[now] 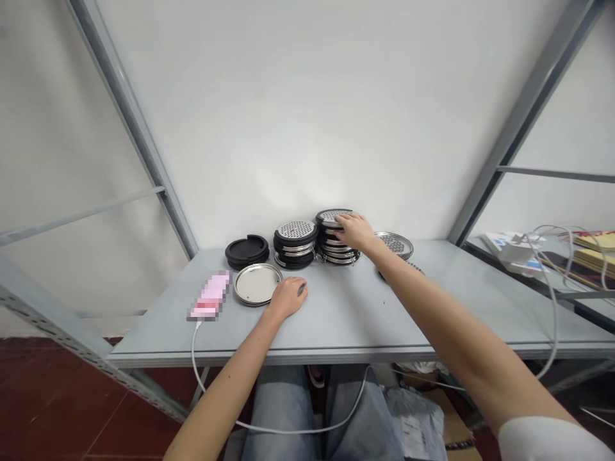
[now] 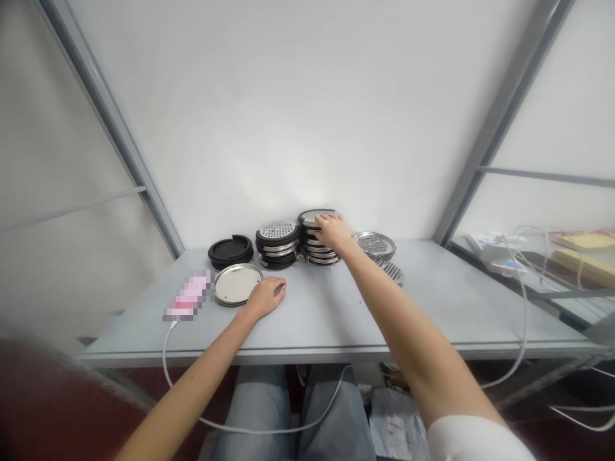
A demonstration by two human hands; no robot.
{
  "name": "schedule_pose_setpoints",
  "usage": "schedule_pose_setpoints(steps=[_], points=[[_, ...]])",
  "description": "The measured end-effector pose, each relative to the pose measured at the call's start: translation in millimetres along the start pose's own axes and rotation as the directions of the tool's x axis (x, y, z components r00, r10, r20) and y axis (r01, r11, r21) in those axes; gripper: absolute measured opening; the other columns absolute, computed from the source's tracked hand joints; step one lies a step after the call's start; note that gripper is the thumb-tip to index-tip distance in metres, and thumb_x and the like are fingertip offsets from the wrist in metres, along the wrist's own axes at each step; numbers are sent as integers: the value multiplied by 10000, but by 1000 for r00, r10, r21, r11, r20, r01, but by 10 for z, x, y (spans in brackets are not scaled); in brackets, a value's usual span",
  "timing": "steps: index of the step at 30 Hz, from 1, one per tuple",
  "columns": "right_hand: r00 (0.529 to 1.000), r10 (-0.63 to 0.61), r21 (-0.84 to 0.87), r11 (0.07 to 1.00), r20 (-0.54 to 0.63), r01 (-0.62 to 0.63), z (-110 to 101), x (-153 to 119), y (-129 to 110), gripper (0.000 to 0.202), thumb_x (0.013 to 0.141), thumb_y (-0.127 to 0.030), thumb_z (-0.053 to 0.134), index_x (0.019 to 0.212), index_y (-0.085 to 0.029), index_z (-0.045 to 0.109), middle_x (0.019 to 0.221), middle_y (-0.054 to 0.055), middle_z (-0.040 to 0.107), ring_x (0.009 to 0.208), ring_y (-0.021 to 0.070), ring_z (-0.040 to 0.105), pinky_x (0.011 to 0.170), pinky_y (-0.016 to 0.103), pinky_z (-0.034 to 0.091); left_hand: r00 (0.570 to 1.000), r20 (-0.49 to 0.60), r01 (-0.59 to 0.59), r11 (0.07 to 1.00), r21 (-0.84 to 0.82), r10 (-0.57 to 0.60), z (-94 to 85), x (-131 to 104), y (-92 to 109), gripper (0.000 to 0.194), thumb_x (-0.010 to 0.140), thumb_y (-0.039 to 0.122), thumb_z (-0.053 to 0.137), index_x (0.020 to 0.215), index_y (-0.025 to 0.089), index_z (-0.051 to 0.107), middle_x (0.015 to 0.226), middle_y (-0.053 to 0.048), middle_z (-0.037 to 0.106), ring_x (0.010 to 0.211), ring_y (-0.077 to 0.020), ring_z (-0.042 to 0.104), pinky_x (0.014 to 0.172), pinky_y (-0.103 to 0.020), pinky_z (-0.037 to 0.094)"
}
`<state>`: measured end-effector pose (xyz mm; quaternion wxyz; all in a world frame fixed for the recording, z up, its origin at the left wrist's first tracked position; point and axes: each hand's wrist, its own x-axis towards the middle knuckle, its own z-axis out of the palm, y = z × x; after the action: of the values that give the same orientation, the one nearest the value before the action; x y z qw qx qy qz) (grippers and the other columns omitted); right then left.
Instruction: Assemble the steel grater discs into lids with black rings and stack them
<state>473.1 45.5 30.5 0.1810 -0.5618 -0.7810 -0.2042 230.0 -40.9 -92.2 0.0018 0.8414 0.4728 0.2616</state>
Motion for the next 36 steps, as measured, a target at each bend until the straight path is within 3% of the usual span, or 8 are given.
schedule_pose_setpoints(steps=[5, 12, 18, 23, 26, 31, 33, 36], points=[[1000, -24, -80, 997, -13, 23, -119, 31, -3, 251, 849, -367, 569, 987, -170, 642, 989, 110, 717, 938, 267, 630, 924, 401, 358, 1000, -3, -6, 1000, -8, 6, 0, 0, -8, 219, 884, 199, 487, 979, 192, 684, 1002, -53, 714, 982, -211, 641, 904, -327, 485], [992, -129, -196, 972, -2, 127, -235, 29, 18, 212, 874, -109, 464, 993, -119, 639, 1008, 147, 713, 902, 252, 654, 858, 377, 362, 1000, -16, -12, 1000, -13, 12, 6, -9, -17, 219, 883, 196, 485, 964, 191, 688, 990, -58, 716, 965, -221, 641, 892, -350, 493], [974, -209, -203, 961, -86, 188, -397, 31, 179, 222, 895, -121, 450, 990, -99, 650, 978, 160, 718, 857, 251, 668, 832, 381, 390, 999, -42, -20, 1000, -19, 19, 16, -12, -25, 209, 876, 188, 494, 947, 199, 691, 958, -55, 715, 942, -217, 644, 870, -339, 500], [914, -191, -65, 982, -357, 180, -680, -320, 316, 284, 945, -239, 438, 1129, -139, 629, 1140, 128, 688, 1028, 249, 645, 925, 406, 411, 999, -34, -33, 999, -31, 32, 28, -14, -42, 215, 889, 197, 480, 958, 193, 684, 960, -62, 705, 938, -226, 641, 875, -367, 503], [887, -208, 5, 973, -413, 230, -772, -717, 293, 283, 946, -264, 452, 1148, -175, 629, 1173, 97, 679, 1071, 235, 637, 950, 413, 429, 992, -126, -27, 998, -65, 19, 43, -9, -59, 189, 876, 197, 504, 951, 185, 677, 1019, -78, 675, 985, -223, 619, 906, -362, 496], [900, -322, 127, 920, -293, 370, -580, -1258, 130, 279, 946, -275, 469, 1158, -227, 645, 1171, 72, 680, 1088, 236, 637, 1012, 450, 427, 928, -371, -18, 988, -156, -42, -6, -32, -39, 203, 884, 204, 491, 1013, 164, 643, 1092, -98, 618, 1059, -220, 562, 973, -377, 457], [890, -392, 183, 881, -232, 435, -407, -1369, 54, 287, 953, -268, 458, 1164, -228, 648, 1184, 78, 671, 1101, 242, 632, 1005, 452, 445, 920, -390, -39, 981, -188, -38, -62, -62, -6, 252, 900, 235, 470, 1100, 170, 608, 1125, -99, 603, 1092, -222, 548, 995, -389, 442], [855, -466, 228, 828, -228, 512, -129, -1447, -80, 294, 958, -229, 445, 1169, -221, 649, 1186, 89, 668, 1095, 240, 636, 971, 434, 477, 946, -315, -147, 967, -208, 76, -151, -110, 56, 420, 856, 281, 534, 1262, 178, 512, 1270, -116, 535, 1205, -246, 489, 1054, -417, 395]])
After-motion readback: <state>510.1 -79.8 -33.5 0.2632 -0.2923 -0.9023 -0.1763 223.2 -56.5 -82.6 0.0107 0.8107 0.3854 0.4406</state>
